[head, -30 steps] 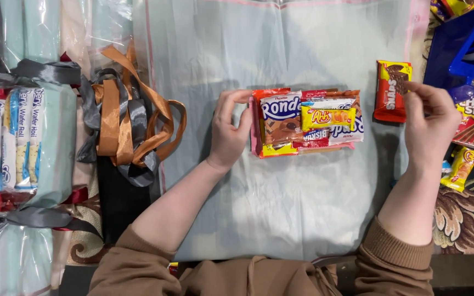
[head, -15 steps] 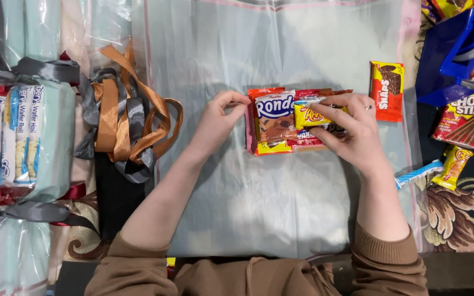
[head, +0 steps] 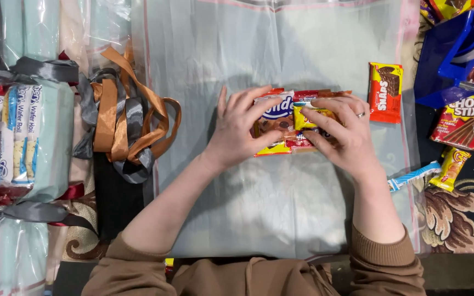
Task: Arranging and layering various snack packets onto wrapping paper to create a snack bouquet.
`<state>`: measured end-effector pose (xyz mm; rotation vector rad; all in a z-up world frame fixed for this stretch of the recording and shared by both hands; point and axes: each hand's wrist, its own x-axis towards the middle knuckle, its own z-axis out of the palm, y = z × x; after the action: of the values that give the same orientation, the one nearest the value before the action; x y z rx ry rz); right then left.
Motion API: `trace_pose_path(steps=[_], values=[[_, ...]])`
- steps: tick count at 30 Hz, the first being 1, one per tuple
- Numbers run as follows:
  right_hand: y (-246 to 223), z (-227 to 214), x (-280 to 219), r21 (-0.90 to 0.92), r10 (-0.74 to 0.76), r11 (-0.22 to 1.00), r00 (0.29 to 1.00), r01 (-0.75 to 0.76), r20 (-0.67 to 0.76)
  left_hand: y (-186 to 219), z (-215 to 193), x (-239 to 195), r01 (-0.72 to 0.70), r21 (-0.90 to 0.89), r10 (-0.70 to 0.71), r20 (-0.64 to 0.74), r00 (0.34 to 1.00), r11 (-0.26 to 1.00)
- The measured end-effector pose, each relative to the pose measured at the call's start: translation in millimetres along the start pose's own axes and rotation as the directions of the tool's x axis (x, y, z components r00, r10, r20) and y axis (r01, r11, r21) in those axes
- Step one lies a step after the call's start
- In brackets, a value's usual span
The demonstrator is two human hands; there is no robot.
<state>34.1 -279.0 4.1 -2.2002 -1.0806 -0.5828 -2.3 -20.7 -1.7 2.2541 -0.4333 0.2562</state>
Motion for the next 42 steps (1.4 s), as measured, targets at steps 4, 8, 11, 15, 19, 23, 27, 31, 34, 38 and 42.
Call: trace_pose_path(steps=[4, 8, 11, 15, 19, 23, 27, 31, 34, 38, 42], values=[[-6, 4, 4, -0.079, -0.038, 0.996, 0.999, 0.039, 0.015, -2, 9, -1, -0.025, 0.028, 0.024, 0.059, 0.998, 0.999], [-4, 8, 4, -0.052, -0.034, 0.998, 0.999, 0.035, 0.017, -11, 15, -4, 0.031, -0.106, -0.023, 0.078, 0.997, 0.994], [-3, 10, 5, -0.037, -0.038, 0.999, 0.999, 0.039, 0.022, -18, 20, -7, 0.049, -0.153, -0.036, 0.087, 0.996, 0.987], [-7, 10, 9, -0.053, -0.035, 0.998, 0.999, 0.037, 0.035, -23, 27, -9, 0.023, -0.149, -0.013, 0.074, 0.997, 0.989], [-6, 10, 8, -0.061, -0.038, 0.997, 0.999, 0.04, 0.035, -23, 27, -10, 0.016, -0.156, -0.005, 0.074, 0.997, 0.988], [-7, 11, 9, -0.013, -0.005, 1.0, 1.0, 0.006, 0.03, -30, 34, -13, 0.0, -0.255, 0.013, 0.05, 0.999, 0.967], [-9, 11, 10, -0.044, -0.017, 0.999, 0.999, 0.018, 0.027, -34, 41, -16, -0.032, -0.274, 0.04, 0.027, 0.999, 0.961], [-14, 7, 10, -0.064, -0.01, 0.998, 1.0, 0.012, 0.025, -25, 40, -16, -0.055, -0.096, 0.057, 0.012, 0.998, 0.994], [-13, 2, 10, 0.012, 0.028, 1.0, 1.0, -0.028, 0.015, -18, 33, -15, -0.052, -0.048, 0.052, 0.004, 0.999, 0.997], [-2, -8, 3, 0.197, 0.154, 0.969, 0.988, -0.147, -0.024, 0, 19, -15, -0.019, -0.067, 0.02, 0.027, 0.999, 0.998], [1, -37, 1, 0.251, 0.339, 0.912, 0.94, -0.323, -0.023, 9, 9, -16, -0.024, 0.012, 0.024, 0.001, 1.0, 1.0]])
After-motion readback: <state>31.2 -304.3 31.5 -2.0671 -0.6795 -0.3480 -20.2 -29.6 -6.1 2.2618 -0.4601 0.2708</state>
